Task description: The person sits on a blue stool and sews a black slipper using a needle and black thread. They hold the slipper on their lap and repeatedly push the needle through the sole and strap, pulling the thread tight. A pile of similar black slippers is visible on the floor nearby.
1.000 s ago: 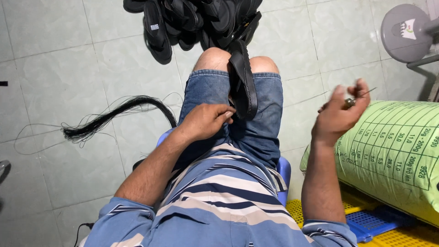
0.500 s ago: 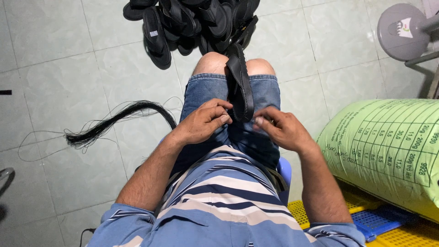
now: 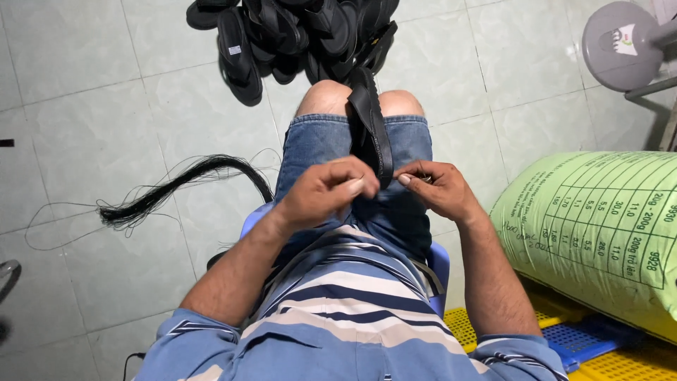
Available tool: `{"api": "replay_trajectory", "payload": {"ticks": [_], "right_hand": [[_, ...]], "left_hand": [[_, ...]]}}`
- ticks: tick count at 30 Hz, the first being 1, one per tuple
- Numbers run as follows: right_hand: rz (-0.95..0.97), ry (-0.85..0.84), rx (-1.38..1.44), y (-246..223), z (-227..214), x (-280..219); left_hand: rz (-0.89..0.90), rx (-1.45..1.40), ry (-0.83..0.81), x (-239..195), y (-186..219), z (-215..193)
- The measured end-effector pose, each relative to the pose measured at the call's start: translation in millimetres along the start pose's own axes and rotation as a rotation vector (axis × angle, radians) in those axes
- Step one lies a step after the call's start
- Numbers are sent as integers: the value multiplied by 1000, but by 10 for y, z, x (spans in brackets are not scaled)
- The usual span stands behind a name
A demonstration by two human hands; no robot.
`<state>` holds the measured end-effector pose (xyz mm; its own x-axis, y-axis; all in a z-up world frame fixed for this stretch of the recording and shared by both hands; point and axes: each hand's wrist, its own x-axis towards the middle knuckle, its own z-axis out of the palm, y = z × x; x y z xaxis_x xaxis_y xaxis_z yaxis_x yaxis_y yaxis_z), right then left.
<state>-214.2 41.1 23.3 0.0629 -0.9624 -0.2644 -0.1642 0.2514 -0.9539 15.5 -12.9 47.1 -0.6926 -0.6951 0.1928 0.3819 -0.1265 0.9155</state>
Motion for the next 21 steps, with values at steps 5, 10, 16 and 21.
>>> {"api": "replay_trajectory", "payload": {"ticks": [5,10,16,21], "right_hand": [[-5,-14,9,204,-14,-17],[-26,3,-150,227,87,1],[-50,-67,-379,-183,7,-65],[-60,-262,-551,-706,104,-131]], "left_hand": [[-79,740,126,-13,-392,-80],[72,936,11,-11,-573,-291],[62,1085,-31,-58,-376,-192],[17,931,-11,-103,-350,102]]}}
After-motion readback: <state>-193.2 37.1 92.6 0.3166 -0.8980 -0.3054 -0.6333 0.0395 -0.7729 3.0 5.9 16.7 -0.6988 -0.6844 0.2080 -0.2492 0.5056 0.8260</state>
